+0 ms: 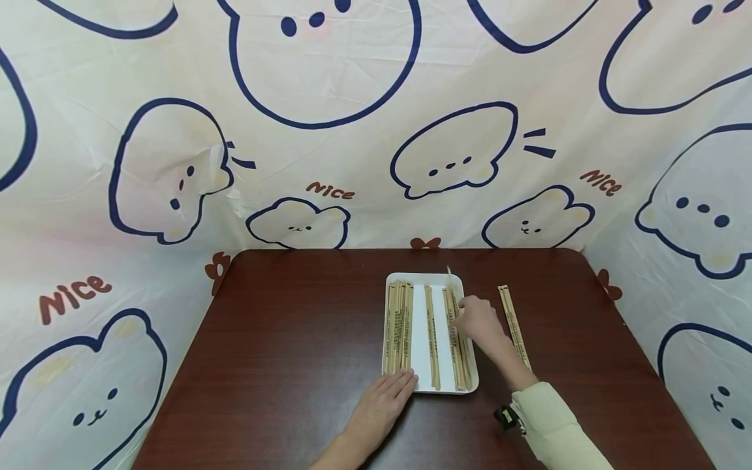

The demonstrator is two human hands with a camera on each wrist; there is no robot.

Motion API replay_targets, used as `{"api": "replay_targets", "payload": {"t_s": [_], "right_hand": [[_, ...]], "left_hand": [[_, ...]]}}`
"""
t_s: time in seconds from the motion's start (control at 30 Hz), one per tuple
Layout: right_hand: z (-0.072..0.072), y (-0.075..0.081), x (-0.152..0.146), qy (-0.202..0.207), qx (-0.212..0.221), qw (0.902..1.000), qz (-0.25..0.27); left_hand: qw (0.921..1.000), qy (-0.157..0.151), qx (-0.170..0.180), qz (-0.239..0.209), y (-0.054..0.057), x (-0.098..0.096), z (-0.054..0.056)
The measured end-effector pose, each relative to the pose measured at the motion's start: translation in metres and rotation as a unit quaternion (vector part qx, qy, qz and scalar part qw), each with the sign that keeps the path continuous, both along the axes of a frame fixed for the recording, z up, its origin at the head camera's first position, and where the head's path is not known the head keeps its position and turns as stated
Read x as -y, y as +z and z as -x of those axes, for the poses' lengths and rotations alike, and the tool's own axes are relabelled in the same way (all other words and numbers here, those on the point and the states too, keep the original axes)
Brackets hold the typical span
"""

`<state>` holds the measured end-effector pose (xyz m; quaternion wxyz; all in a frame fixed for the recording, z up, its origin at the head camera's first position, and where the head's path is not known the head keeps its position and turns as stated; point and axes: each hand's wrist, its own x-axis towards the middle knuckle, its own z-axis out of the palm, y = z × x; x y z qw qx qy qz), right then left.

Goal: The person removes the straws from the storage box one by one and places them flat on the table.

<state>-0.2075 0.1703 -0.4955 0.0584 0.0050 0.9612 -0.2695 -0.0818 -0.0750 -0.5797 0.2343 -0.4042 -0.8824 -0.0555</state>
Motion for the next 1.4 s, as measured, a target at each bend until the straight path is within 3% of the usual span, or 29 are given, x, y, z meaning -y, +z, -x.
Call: {"api": "replay_targets", "payload": {"t_s": [0.23, 0.8, 1.17, 1.4], "right_hand": [[0.001, 0.005, -0.027, 0.003, -0.012, 0.9997, 0.023], [-0.010, -0.004, -0.083, -0.035, 0.026, 0.9988, -0.024], [-0.017, -0.005, -0.101, -0.033, 0.066, 0.9970, -0.026], [-0.022, -0.009, -0.107, -0.036, 0.065, 0.9962, -0.044]], "left_hand": [[1.0000, 0.001, 0.001, -0.001, 0.001, 0.000, -0.001], [0.9999, 0.000, 0.015, 0.006, -0.001, -0.001, -0.002], [0.9999, -0.001, 0.012, -0.007, 0.001, 0.000, -0.001], [0.9998, -0.005, 0.012, -0.012, 0.002, 0.000, -0.001]]}}
